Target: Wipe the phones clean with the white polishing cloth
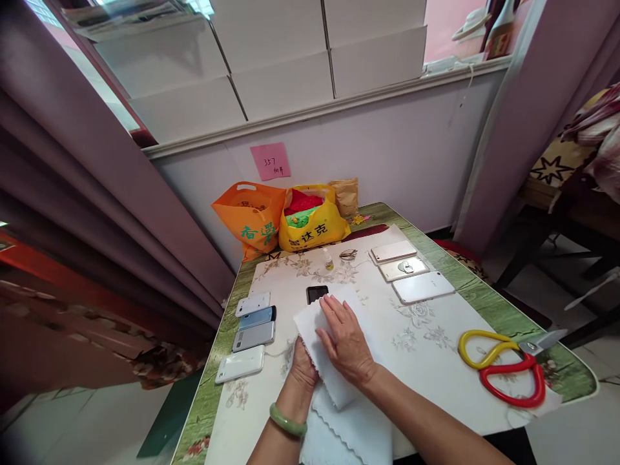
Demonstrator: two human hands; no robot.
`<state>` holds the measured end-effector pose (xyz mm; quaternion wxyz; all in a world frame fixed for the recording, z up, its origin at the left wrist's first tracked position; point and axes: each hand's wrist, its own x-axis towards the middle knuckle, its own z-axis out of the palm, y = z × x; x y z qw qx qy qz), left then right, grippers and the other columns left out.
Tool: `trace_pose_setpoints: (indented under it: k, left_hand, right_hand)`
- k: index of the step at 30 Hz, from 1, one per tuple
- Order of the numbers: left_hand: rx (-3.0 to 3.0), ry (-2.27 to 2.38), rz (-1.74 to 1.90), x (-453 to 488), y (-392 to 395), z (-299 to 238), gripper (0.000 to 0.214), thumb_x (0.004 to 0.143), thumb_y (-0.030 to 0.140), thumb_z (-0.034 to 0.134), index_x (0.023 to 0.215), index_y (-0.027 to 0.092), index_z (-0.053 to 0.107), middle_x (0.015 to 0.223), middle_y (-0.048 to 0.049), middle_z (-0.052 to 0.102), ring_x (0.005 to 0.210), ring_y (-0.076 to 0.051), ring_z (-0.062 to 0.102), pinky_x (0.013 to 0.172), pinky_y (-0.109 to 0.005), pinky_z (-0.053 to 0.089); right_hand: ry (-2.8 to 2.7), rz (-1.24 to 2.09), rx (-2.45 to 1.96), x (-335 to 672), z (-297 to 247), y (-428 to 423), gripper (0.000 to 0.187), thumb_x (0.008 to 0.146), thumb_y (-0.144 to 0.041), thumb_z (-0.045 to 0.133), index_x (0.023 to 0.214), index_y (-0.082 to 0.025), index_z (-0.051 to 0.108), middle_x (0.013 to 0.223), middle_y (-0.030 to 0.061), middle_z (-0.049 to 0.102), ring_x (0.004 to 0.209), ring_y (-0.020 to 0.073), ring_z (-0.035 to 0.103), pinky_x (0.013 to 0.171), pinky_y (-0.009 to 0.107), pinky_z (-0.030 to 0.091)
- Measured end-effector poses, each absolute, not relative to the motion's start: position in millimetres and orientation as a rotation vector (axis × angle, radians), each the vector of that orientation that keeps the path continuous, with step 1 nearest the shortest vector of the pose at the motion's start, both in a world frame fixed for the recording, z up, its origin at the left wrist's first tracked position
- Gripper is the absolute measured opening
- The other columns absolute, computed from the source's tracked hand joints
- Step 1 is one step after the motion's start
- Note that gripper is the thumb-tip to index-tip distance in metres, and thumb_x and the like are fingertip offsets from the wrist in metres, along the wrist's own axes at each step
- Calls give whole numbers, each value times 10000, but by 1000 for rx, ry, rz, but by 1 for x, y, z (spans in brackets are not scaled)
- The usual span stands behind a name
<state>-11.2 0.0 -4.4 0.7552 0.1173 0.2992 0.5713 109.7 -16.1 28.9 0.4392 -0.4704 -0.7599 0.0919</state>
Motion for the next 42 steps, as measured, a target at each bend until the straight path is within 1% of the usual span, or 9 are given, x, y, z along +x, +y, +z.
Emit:
trace_pose_setpoints:
  k: [4,7,11,16,24,29,34,38,42]
  left_hand:
    - [149,779,1266,-15,0,-18,246,808,337,594,965,181,702,957,-91,725,1100,-257,623,1035,-397,449]
    - [91,787,1260,-13,0,-18,243,843,350,536,863,166,695,966,-110,712,1114,-233,617,1047,-359,436]
    - [207,642,1199,-4,2,0,344,878,408,521,1087,177,667,1211,-112,652,1259,-211,524,1092,-339,390]
    - [302,643,1182,0,0,16,374,857,460,576,1146,237,656,1261,-57,644,1291,-214,498,1090,-340,396]
    - [238,915,1368,-13,-4,-16,204,812,370,635,816,175,693,916,-55,733,1100,-229,627,1045,-352,431]
    - [209,694,1209,-5,0,5,330,847,422,603,1085,210,685,1202,-62,679,1240,-201,548,1055,-308,430]
    - [212,634,1204,-1,-1,20,363,856,414,601,1152,214,664,1224,-59,674,1235,-208,556,1047,-324,451]
    - [133,720,1185,-5,0,14,385,850,468,594,1031,146,700,1037,-105,735,1113,-234,637,1009,-355,483]
    - [101,704,1138,-5,4,14,398,834,480,611,971,118,704,965,-120,742,977,-242,686,938,-358,525]
  right_hand:
    - [-2019,165,-1096,107,20,-32,529,978,-228,383,1501,-219,301,1453,102,466,1361,226,399,1115,464,364]
    - [-2296,220,-996,107,19,-30,593,982,-382,422,1523,-228,235,1518,78,376,1402,248,331,1141,479,314]
    - [-2350,235,-1086,103,20,-2,761,941,-573,424,1542,-214,125,1571,81,239,1443,260,231,1169,492,227]
    - [-2225,160,-1314,99,22,17,753,962,-544,376,1544,-160,89,1584,125,163,1463,276,149,1164,533,183]
    - [-2378,121,-1022,105,12,-47,918,876,-667,449,1540,-127,118,1560,171,220,1433,322,240,1161,555,192]
    - [-2330,154,-1179,109,21,-2,795,937,-587,408,1542,-180,92,1565,127,231,1440,283,236,1166,567,137]
    - [-2262,99,-1261,114,20,10,798,936,-558,432,1542,-169,90,1575,135,193,1451,297,191,1160,601,87]
    - [-2322,142,-1084,124,19,-34,824,902,-610,463,1533,-161,181,1537,155,299,1416,312,291,1159,587,171]
    - [-2169,319,-1031,135,26,-46,464,977,-431,420,1405,-259,470,1375,81,558,1287,251,498,1098,508,379]
